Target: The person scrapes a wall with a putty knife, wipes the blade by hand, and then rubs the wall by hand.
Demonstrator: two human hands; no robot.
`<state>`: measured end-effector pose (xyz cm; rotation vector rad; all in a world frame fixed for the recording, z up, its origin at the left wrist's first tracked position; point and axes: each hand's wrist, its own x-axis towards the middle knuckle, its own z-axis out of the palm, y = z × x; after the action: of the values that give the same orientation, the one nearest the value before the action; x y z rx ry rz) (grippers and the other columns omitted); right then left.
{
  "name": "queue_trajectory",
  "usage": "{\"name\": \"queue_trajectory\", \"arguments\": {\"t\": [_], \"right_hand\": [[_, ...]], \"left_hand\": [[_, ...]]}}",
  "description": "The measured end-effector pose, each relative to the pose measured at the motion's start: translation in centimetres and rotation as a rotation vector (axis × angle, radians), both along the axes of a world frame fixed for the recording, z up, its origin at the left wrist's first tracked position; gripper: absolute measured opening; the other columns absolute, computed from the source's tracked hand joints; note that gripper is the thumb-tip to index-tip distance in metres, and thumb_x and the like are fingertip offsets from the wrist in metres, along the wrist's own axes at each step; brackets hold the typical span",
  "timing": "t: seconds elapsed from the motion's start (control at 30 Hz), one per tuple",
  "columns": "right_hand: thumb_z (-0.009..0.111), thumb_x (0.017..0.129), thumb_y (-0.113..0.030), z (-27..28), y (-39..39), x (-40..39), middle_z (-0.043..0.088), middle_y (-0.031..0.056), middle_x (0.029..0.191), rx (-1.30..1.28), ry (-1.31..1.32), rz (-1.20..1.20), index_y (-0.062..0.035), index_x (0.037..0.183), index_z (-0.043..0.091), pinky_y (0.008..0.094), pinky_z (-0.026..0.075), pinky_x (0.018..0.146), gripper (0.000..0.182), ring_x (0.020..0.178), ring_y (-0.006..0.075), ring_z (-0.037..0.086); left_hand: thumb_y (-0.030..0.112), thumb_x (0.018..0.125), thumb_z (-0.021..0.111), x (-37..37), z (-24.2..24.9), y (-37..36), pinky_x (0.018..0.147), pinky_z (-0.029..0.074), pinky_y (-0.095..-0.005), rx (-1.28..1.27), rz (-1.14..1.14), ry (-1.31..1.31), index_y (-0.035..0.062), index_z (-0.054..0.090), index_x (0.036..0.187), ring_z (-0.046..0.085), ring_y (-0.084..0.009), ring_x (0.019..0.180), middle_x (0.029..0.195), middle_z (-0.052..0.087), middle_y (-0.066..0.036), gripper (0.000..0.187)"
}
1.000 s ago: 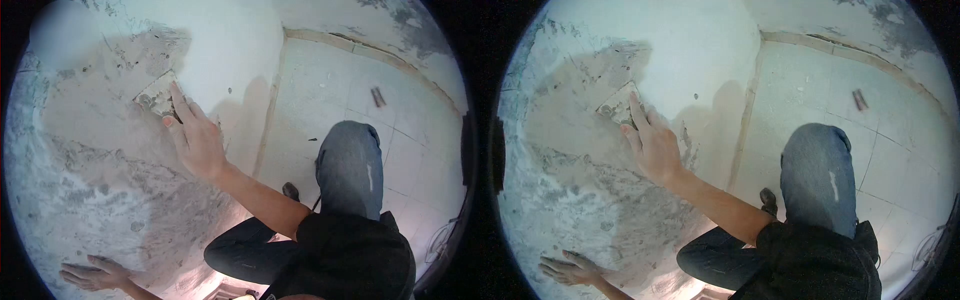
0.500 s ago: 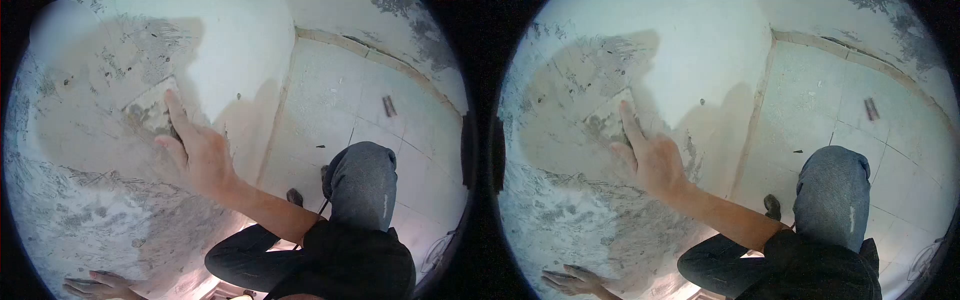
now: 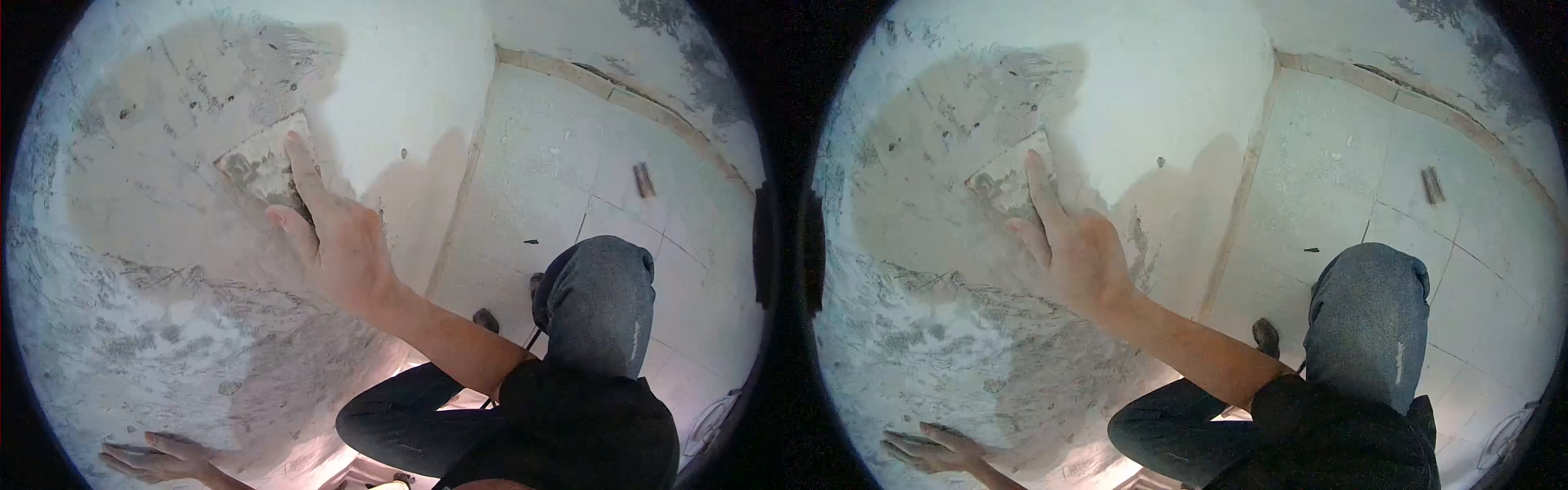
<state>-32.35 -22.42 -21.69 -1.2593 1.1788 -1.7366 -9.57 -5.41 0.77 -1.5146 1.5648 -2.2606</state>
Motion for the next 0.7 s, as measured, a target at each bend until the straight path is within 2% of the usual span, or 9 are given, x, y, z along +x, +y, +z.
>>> {"name": "queue_trajectory", "arguments": {"t": [0.03,0.17,0.23,0.27,0.33,0.37,0.43,0.53,0.7], "right_hand": [[0.065,0.094,-0.028,0.1,0.2,0.1,0.052,0.0125,0.058,0.041,-0.031,0.054,-0.0004,0.150,0.033,0.0340,0.042,0.049,0.070,0.047,0.0228,0.051],[0.065,0.094,-0.026,-0.3,-0.5,-0.3,0.052,0.0128,0.058,-0.003,0.026,0.018,0.0001,0.150,0.032,0.0336,0.042,0.049,0.070,0.048,0.0225,0.051],[0.064,0.095,-0.027,0.2,0.1,0.1,0.051,0.0150,0.059,0.007,-0.169,0.092,-0.0006,0.150,0.032,0.0330,0.043,0.050,0.069,0.048,0.0238,0.052],[0.064,0.095,-0.027,0.2,-0.3,-0.5,0.051,0.0150,0.059,0.000,-0.161,0.087,-0.0006,0.150,0.032,0.0330,0.043,0.050,0.069,0.048,0.0238,0.052],[0.063,0.095,-0.027,0.2,-0.9,-1.4,0.051,0.0193,0.061,0.084,-0.115,0.183,-0.0026,0.151,0.030,0.0346,0.044,0.052,0.069,0.051,0.0299,0.055],[0.063,0.095,-0.027,0.0,-0.6,-1.0,0.051,0.0193,0.061,0.088,-0.118,0.184,-0.0026,0.151,0.030,0.0346,0.044,0.052,0.069,0.051,0.0299,0.055],[0.062,0.095,-0.026,-0.1,-0.3,-0.1,0.054,0.0230,0.065,-0.008,-0.241,0.132,-0.0043,0.152,0.028,0.0371,0.046,0.055,0.070,0.055,0.0367,0.058],[0.062,0.095,-0.023,-0.5,-1.2,-1.0,0.055,0.0248,0.067,0.026,-0.174,0.151,-0.0043,0.152,0.026,0.0391,0.047,0.057,0.070,0.058,0.0399,0.059],[0.061,0.095,-0.023,-0.6,-1.2,-0.7,0.055,0.0251,0.067,0.002,-0.200,0.163,-0.0029,0.152,0.025,0.0387,0.048,0.057,0.070,0.059,0.0404,0.061]], "left_hand": [[0.062,0.099,0.030,-0.3,-0.1,0.0,0.115,0.029,-0.0503,0.003,0.000,0.017,0.0121,0.036,0.150,0.029,-0.0312,0.144,0.154,0.035,-0.014,0.072],[0.059,0.100,0.031,0.3,0.4,0.0,0.114,0.030,-0.0510,0.019,-0.015,-0.042,0.0116,0.036,0.150,0.030,-0.0315,0.143,0.153,0.036,-0.015,0.069],[0.054,0.101,0.032,0.3,0.2,0.1,0.113,0.032,-0.0511,0.005,0.014,-0.039,0.0102,0.036,0.150,0.031,-0.0321,0.143,0.152,0.037,-0.016,0.066],[0.054,0.101,0.032,0.1,0.1,0.0,0.113,0.032,-0.0511,-0.003,0.008,-0.031,0.0102,0.036,0.150,0.031,-0.0321,0.143,0.152,0.037,-0.016,0.066],[0.057,0.101,0.030,0.0,0.4,0.1,0.112,0.032,-0.0509,0.050,-0.030,-0.043,0.0081,0.037,0.150,0.032,-0.0330,0.142,0.151,0.037,-0.017,0.069],[0.058,0.101,0.028,0.2,0.4,0.0,0.112,0.034,-0.0513,0.033,-0.014,-0.062,0.0070,0.037,0.149,0.034,-0.0343,0.141,0.151,0.037,-0.018,0.071],[0.058,0.100,0.027,0.4,0.6,0.1,0.112,0.035,-0.0517,0.000,0.025,-0.075,0.0068,0.038,0.149,0.035,-0.0350,0.140,0.151,0.038,-0.018,0.071],[0.058,0.100,0.027,0.5,0.3,-0.2,0.111,0.036,-0.0526,-0.029,0.037,-0.091,0.0061,0.038,0.148,0.036,-0.0359,0.140,0.150,0.039,-0.019,0.072],[0.059,0.100,0.027,-0.5,0.3,0.1,0.113,0.035,-0.0530,-0.010,0.079,-0.081,0.0054,0.038,0.148,0.036,-0.0358,0.140,0.149,0.040,-0.019,0.072]]}}
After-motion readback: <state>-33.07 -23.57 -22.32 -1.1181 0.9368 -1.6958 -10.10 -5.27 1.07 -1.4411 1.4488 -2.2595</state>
